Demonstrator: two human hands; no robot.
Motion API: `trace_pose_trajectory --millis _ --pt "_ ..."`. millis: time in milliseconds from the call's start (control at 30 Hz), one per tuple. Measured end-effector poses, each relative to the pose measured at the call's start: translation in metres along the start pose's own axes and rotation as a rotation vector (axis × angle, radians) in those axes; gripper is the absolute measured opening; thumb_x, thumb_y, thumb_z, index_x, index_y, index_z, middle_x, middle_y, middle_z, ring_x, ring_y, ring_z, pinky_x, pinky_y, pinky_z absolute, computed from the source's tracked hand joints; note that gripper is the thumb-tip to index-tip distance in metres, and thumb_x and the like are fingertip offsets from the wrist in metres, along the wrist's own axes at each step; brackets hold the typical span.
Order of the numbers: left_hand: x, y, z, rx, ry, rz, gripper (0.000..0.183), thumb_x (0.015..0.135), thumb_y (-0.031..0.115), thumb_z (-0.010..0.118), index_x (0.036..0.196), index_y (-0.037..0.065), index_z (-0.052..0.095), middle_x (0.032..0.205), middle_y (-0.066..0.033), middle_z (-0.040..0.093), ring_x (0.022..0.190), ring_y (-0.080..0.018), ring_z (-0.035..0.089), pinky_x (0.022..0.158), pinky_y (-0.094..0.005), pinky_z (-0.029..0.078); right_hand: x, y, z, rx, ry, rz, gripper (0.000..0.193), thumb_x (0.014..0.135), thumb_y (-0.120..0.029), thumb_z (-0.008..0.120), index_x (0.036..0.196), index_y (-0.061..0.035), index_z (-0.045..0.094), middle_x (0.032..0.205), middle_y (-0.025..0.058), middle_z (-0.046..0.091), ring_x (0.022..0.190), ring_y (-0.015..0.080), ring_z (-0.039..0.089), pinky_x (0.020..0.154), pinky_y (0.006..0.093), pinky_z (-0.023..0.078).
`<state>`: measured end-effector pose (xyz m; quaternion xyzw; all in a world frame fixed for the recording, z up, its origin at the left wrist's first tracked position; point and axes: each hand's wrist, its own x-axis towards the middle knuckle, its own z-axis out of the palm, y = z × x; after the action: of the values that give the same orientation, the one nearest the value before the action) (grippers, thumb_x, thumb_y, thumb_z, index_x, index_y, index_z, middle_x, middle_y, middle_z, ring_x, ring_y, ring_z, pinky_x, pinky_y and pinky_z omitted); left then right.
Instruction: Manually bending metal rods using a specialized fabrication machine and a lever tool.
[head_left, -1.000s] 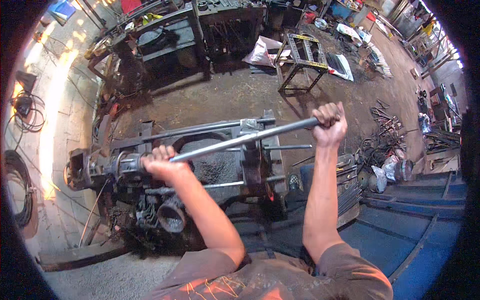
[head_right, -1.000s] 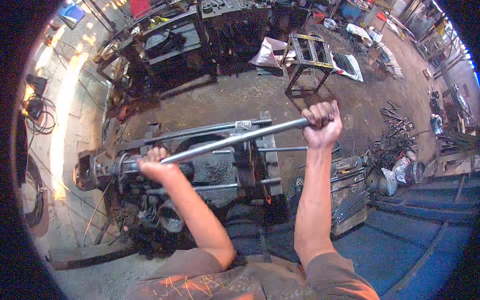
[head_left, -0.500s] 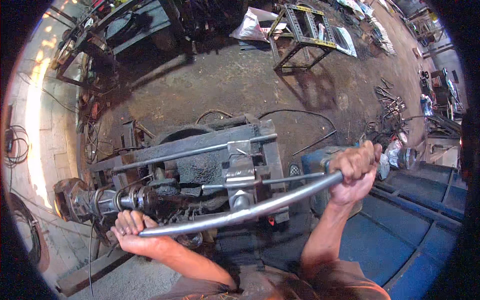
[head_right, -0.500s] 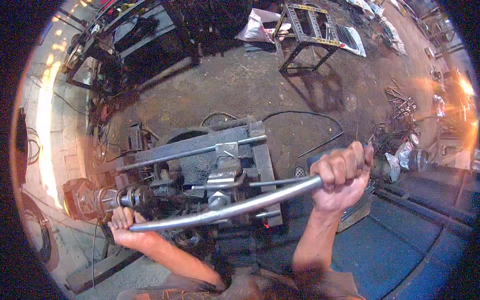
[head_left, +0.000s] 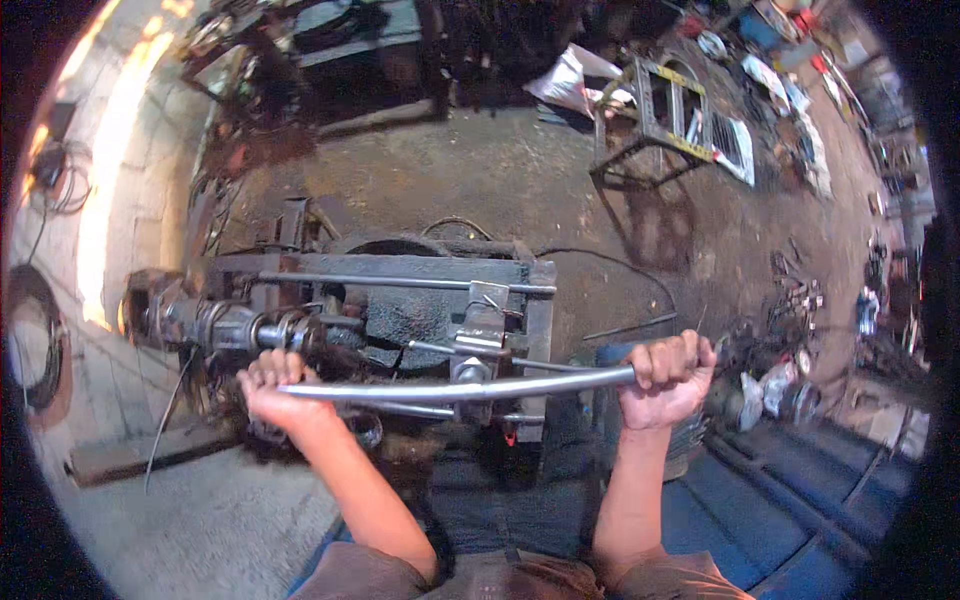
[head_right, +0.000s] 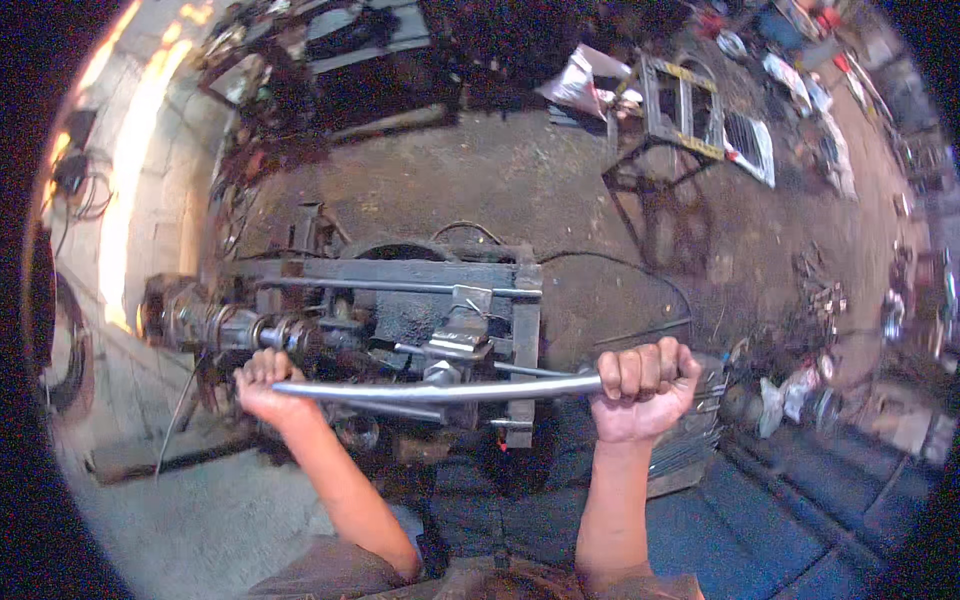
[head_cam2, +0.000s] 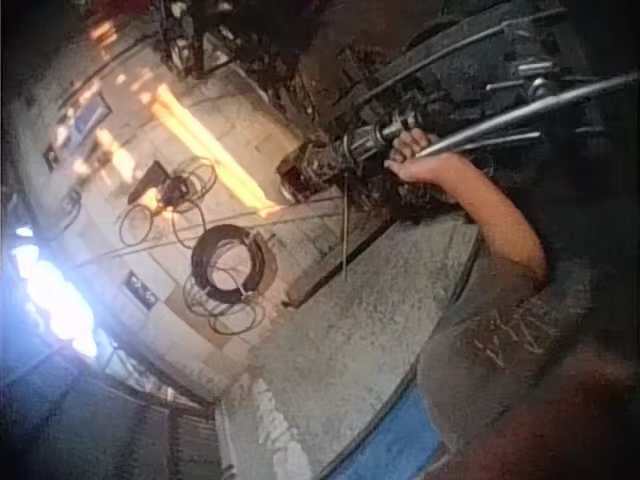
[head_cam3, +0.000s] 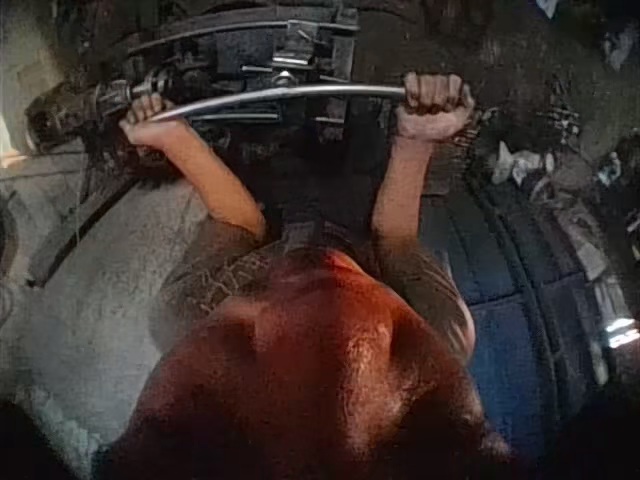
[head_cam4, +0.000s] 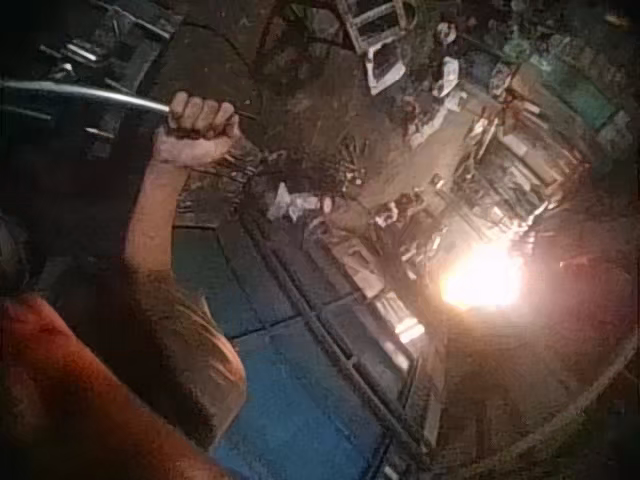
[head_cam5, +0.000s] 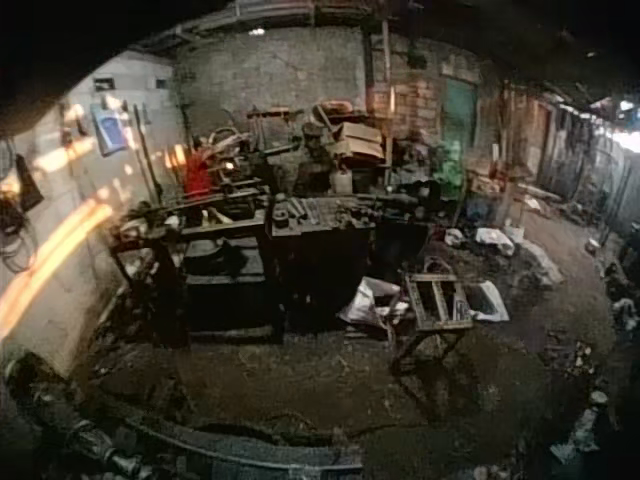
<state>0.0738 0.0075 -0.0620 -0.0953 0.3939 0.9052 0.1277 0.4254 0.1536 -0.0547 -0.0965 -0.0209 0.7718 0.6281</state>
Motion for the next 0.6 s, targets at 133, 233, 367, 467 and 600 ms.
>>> trace_pose_trajectory --millis 133,233,367,467,600 --pt "-0.015 0.005 0.011 0.111 0.164 -0.031 0.041 0.101 0.037 0.034 0.066 0.016 0.034 0.055 0.0011 0.033 0.044 -0.0117 0.028 0.039 -0.0269 0.027 0.011 -0.016 -0.001 -0.054 0.035 0.098 0.039 0.094 -0.025 0.04 0.057 -0.0169 0.031 0.044 -0.0026 0.02 0.037 0.0115 0.017 0.043 0.0303 0.025" --pt "-0.045 0.012 0.004 0.189 0.194 -0.016 0.041 0.099 0.046 0.036 0.072 0.015 0.039 0.058 0.0003 0.04 0.048 -0.0137 0.037 0.044 -0.0295 0.034 0.033 -0.026 -0.007 -0.052 0.151 0.203 0.042 0.094 -0.026 0.041 0.055 -0.0166 0.03 0.042 -0.0023 0.019 0.035 0.0116 0.016 0.042 0.0305 0.026" --pt "-0.076 0.039 -0.036 0.384 0.224 -0.213 0.044 0.098 0.05 0.036 0.094 0.01 0.055 0.07 -0.0037 0.056 0.055 -0.0158 0.052 0.047 -0.0301 0.042 0.028 -0.019 0.011 -0.211 0.379 0.334 0.039 0.094 -0.032 0.044 0.061 -0.0131 0.039 0.051 0.0018 0.036 0.046 0.0165 0.036 0.051 0.0327 0.034" --pt "-0.132 0.044 -0.083 0.552 0.183 -0.406 0.042 0.098 0.046 0.039 0.103 0.009 0.057 0.081 -0.0056 0.062 0.059 -0.0157 0.057 0.05 -0.0299 0.046 0.016 -0.039 -0.038 -0.468 0.732 0.34 0.03 0.092 -0.033 0.05 0.073 -0.0104 0.048 0.066 0.0061 0.048 0.064 0.0236 0.047 0.061 0.0394 0.039" --pt "-0.205 0.053 -0.155 0.562 0.268 -0.593 0.036 0.095 0.04 0.046 0.109 0.008 0.056 0.089 -0.0067 0.064 0.067 -0.017 0.059 0.058 -0.0325 0.048 -0.043 -0.022 -0.086 -0.922 0.479 0.928 0.02 0.09 -0.031 0.052 0.079 -0.0139 0.049 0.068 0.0028 0.05 0.062 0.0185 0.049 0.055 0.035 0.039"
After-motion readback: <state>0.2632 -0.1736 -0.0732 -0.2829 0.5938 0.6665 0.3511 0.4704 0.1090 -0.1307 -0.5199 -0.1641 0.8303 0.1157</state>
